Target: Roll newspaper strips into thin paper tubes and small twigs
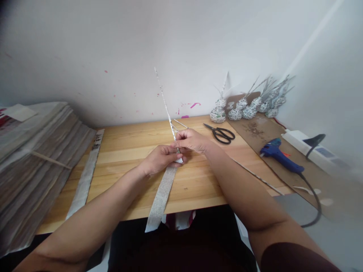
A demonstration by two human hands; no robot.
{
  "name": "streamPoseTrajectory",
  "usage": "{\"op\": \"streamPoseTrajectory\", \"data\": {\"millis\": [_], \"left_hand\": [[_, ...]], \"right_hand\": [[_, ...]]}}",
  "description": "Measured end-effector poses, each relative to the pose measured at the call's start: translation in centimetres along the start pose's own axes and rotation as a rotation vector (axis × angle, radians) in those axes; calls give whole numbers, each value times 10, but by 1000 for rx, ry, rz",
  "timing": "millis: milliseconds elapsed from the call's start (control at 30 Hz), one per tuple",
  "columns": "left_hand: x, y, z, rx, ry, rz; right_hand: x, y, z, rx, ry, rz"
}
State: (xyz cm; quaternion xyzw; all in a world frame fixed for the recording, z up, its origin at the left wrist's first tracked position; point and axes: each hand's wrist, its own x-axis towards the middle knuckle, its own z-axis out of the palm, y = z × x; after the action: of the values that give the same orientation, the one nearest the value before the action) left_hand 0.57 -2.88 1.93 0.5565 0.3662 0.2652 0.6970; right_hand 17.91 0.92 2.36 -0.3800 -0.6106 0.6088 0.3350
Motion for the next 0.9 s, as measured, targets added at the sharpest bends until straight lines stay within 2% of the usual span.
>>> {"op": "streamPoseTrajectory", "data": {"millis": [100,233,300,467,733,900], "left_hand": [[-1,2,-2,-6,-16,2],[-3,4,-5,-76,-79,-21],[-3,4,-6,-103,-102,-36],[-2,2,-4,-79,-88,-16],[-2,5,-1,-44,-39,-15],[0,3,-3,-101,4,-6]], "right_hand": [[-1,-3,0,-11,-11,-2],[-4,-8,-5,60,-188,45],[-5,-9,-7,88,-223,51],[-3,-6,-7,103,-117,38],[-2,-11,0,30,-53,77],[-4,-14,-2,-206,150,-2]]}}
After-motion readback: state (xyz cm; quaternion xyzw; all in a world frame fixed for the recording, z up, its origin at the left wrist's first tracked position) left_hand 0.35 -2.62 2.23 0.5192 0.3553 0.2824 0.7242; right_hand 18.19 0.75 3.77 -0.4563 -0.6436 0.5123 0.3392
